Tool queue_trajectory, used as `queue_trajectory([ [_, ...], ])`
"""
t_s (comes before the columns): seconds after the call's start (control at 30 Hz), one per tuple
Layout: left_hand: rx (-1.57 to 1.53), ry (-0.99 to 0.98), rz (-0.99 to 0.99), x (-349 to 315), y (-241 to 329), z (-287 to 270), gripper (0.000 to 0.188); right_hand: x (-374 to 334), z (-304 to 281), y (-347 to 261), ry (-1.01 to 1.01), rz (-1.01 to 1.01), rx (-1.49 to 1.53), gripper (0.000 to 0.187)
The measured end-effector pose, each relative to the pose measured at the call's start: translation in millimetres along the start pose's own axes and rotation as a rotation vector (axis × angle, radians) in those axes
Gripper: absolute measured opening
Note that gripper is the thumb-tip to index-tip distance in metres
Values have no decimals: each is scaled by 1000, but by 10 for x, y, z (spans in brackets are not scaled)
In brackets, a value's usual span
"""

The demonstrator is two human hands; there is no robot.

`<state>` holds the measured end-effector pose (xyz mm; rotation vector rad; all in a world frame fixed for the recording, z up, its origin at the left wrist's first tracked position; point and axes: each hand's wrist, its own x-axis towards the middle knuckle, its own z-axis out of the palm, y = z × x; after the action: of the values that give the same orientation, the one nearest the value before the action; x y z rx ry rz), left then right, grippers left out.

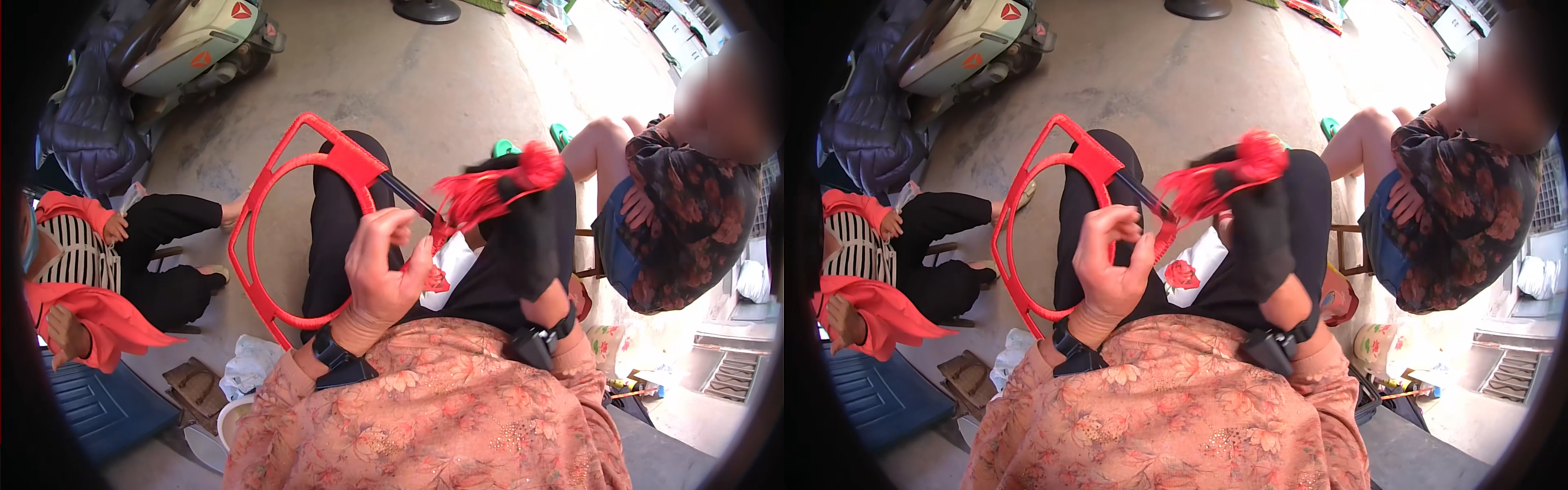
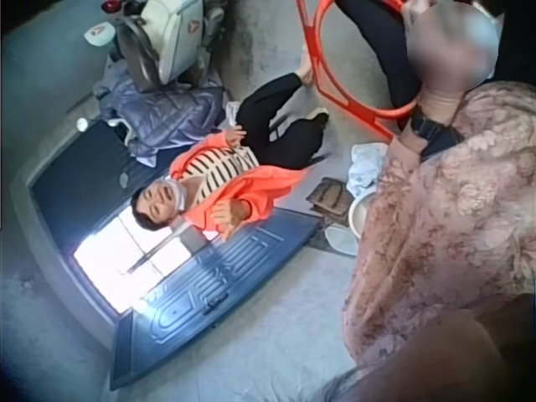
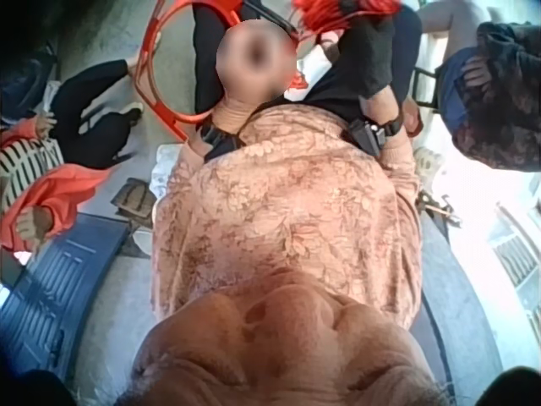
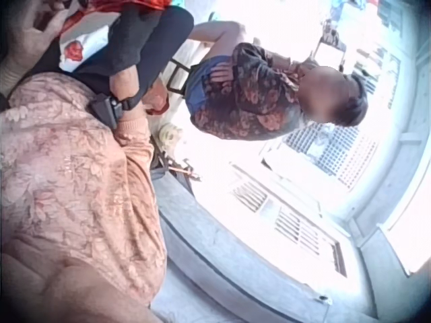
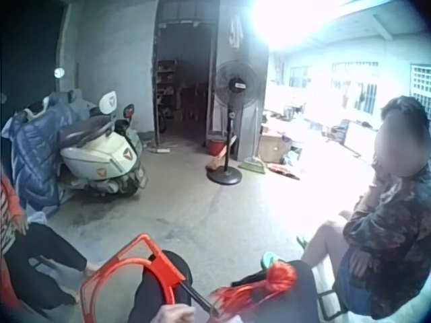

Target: The recorder is wrapping a red string or cord around a black plastic frame piece.

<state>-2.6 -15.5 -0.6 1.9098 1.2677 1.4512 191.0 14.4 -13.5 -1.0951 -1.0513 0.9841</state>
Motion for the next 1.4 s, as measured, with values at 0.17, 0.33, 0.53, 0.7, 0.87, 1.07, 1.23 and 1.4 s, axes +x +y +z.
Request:
queue_trajectory([
  [0.17, 82, -225, -102, -30, -123, 102, 9, 24, -490, -404, -358, 120, -545, 27],
  [0.33, 191, -333, -106, -16, -57, 79, 11, -197, -1050, -230, -137, 171, -645, 24],
  [0.53, -665, -597, -798, 21, -149, 142, 23, -390, -750, -169, 144, 432, 306, 27],
  [0.7, -686, -565, -994, 40, -124, 46, 22, -403, -69, 7, -190, 220, -364, 7],
  [0.87, -740, -574, -966, -123, -320, 369, 22, -457, -317, 388, -304, -119, -622, 20],
  [1.07, -761, -439, -898, -184, -200, 280, 23, -482, -65, 105, -255, 48, -388, 24],
  [1.23, -689, -392, -882, -104, -110, 144, 28, -412, 15, 171, -340, 8, -364, 18],
  [1.4, -710, -342, -890, -149, -136, 170, 29, -363, -89, 310, -341, 225, -296, 16],
])
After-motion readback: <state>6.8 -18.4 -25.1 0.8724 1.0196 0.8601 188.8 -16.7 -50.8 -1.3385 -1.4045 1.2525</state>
